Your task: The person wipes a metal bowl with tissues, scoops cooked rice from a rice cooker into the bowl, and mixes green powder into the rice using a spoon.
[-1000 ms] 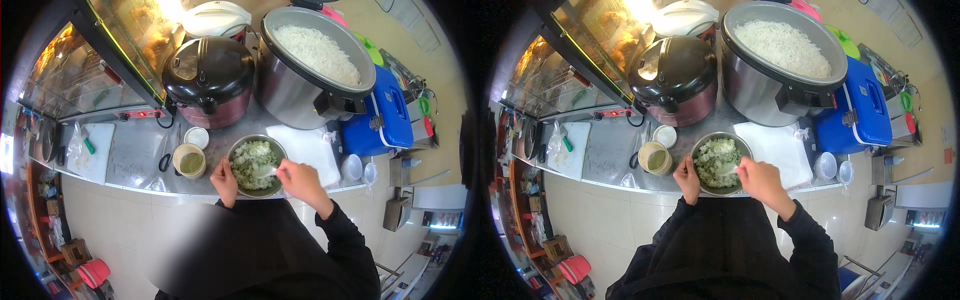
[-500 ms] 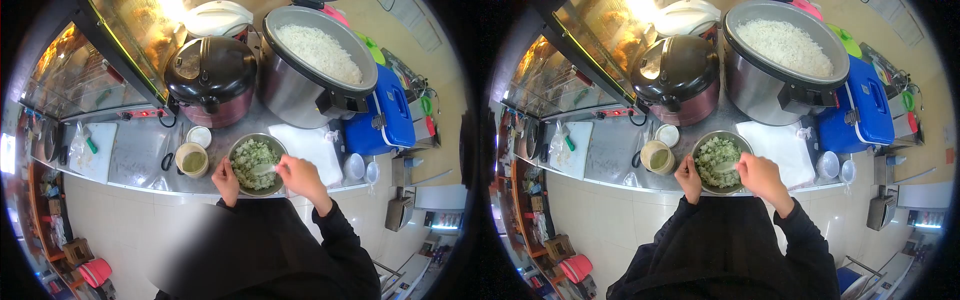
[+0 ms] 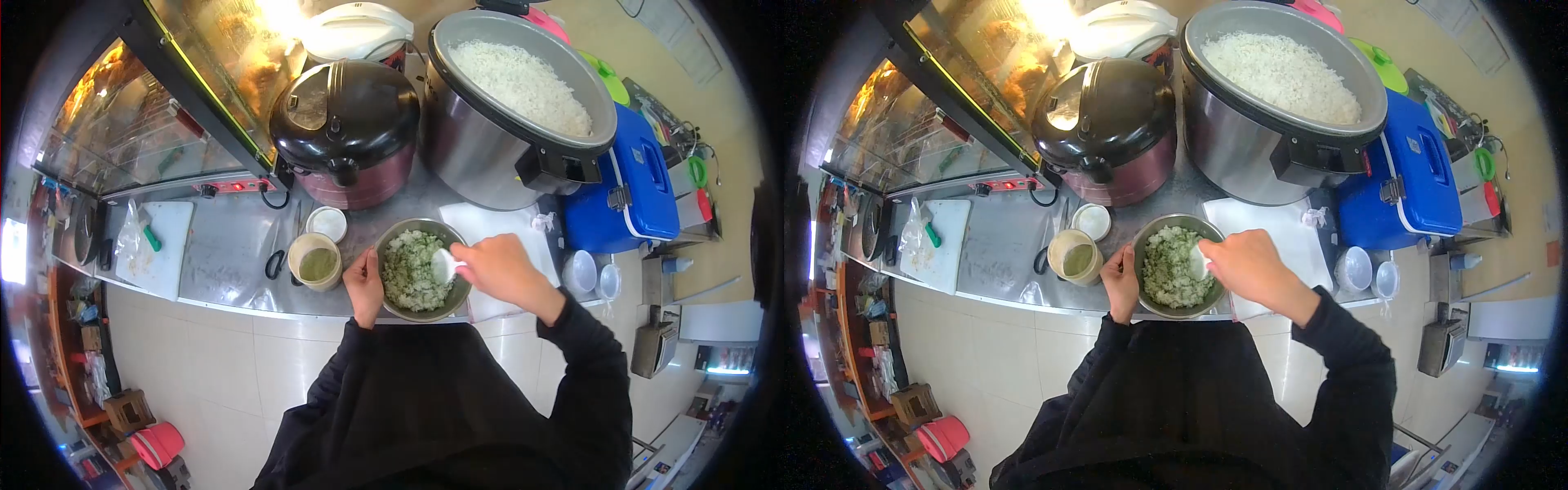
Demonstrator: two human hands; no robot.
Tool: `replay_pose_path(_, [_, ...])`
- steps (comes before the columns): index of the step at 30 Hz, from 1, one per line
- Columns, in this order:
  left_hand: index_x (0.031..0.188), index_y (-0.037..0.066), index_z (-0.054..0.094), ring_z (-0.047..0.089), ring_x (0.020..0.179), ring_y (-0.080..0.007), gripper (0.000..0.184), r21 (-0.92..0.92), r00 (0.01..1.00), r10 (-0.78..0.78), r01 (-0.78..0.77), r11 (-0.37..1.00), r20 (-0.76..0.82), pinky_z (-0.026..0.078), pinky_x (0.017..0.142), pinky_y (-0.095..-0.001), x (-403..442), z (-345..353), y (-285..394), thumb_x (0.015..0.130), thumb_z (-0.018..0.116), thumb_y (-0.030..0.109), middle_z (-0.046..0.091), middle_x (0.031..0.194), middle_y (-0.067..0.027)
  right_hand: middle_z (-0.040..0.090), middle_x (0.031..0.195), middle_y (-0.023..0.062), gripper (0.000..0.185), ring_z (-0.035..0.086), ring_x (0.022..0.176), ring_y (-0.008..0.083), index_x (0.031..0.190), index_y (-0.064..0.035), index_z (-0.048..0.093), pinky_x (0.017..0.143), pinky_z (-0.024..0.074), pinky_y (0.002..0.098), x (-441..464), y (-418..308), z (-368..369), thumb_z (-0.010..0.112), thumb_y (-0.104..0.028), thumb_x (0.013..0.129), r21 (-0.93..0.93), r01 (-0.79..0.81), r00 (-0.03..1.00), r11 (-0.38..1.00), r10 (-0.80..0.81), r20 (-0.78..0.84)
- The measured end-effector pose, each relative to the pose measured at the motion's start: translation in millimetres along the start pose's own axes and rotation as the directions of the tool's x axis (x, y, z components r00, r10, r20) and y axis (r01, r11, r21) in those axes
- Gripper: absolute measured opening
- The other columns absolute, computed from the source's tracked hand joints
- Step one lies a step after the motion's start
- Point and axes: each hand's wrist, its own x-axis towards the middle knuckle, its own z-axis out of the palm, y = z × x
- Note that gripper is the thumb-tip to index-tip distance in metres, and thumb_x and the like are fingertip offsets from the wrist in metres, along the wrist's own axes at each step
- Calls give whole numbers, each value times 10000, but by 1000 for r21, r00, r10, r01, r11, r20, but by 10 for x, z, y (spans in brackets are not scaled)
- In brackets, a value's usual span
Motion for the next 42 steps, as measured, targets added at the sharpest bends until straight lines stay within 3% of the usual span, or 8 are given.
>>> replay_pose_path(4, [1135,-70,672,596,893,-93,309,-45,998,-13,15,999,57,484,819,-251,87,1,-41,1008,571,192,711,986,-64,630,600,107,161,654,584,328,896,-98,602,537,494,442,-62,185,342,632,-250,855,-58,137,982,989,-128,139])
replay_pose_path(8, [1125,-67,678,595,885,-88,297,-95,997,-53,48,994,-52,482,815,-254,-4,119,-40,1012,557,179,711,985,-62,634,624,142,157,651,609,362,899,-88,579,564,496,486,-264,2,744,589,-244,892,236,-124,990,964,103,98])
replay_pose_path(14, [1151,-67,647,581,850,-74,288,-92,994,-4,-6,996,-111,476,770,-239,-313,202,114,1031,490,142,689,982,-47,646,716,205,210,642,653,371,881,-46,603,609,489,473,-300,-239,915,616,-252,916,699,-408,889,587,429,159])
replay_pose_path(18, [1176,-59,617,557,840,-61,277,-110,1000,-27,25,994,-15,460,741,-216,-447,111,262,1038,471,132,663,940,-37,586,634,93,227,605,602,175,881,-14,607,571,470,356,-333,22,1061,609,-228,955,836,-470,846,285,415,334])
replay_pose_path(25, [1200,-51,605,544,834,-52,268,-24,1000,-17,17,1000,-4,453,735,-210,-472,53,187,1038,463,109,659,949,-35,601,622,135,172,600,484,289,954,-47,607,498,468,423,-392,-139,680,583,-217,958,783,-251,857,569,507,-94])
replay_pose_path(32, [1165,-70,625,558,849,-72,268,5,993,60,-60,998,-99,464,765,-226,-375,125,94,1031,479,109,677,956,-50,636,632,99,149,644,604,345,937,-133,591,557,493,470,-165,-592,915,608,-280,917,244,-406,899,881,433,-64])
replay_pose_path(37, [1179,-103,622,560,861,-70,306,-10,997,46,-46,999,-59,463,766,-220,-370,98,135,1036,498,137,680,980,-49,666,694,113,160,667,691,345,866,-109,604,621,500,478,-283,-329,421,600,-262,911,371,-409,906,833,420,55])
replay_pose_path(42, [1187,-113,617,590,882,-86,310,-3,996,32,-32,999,-78,480,789,-233,-382,106,64,1027,508,129,697,1010,-87,645,669,146,162,652,649,371,885,-104,593,608,497,497,55,-313,485,578,-262,917,456,-394,879,798,472,-64])
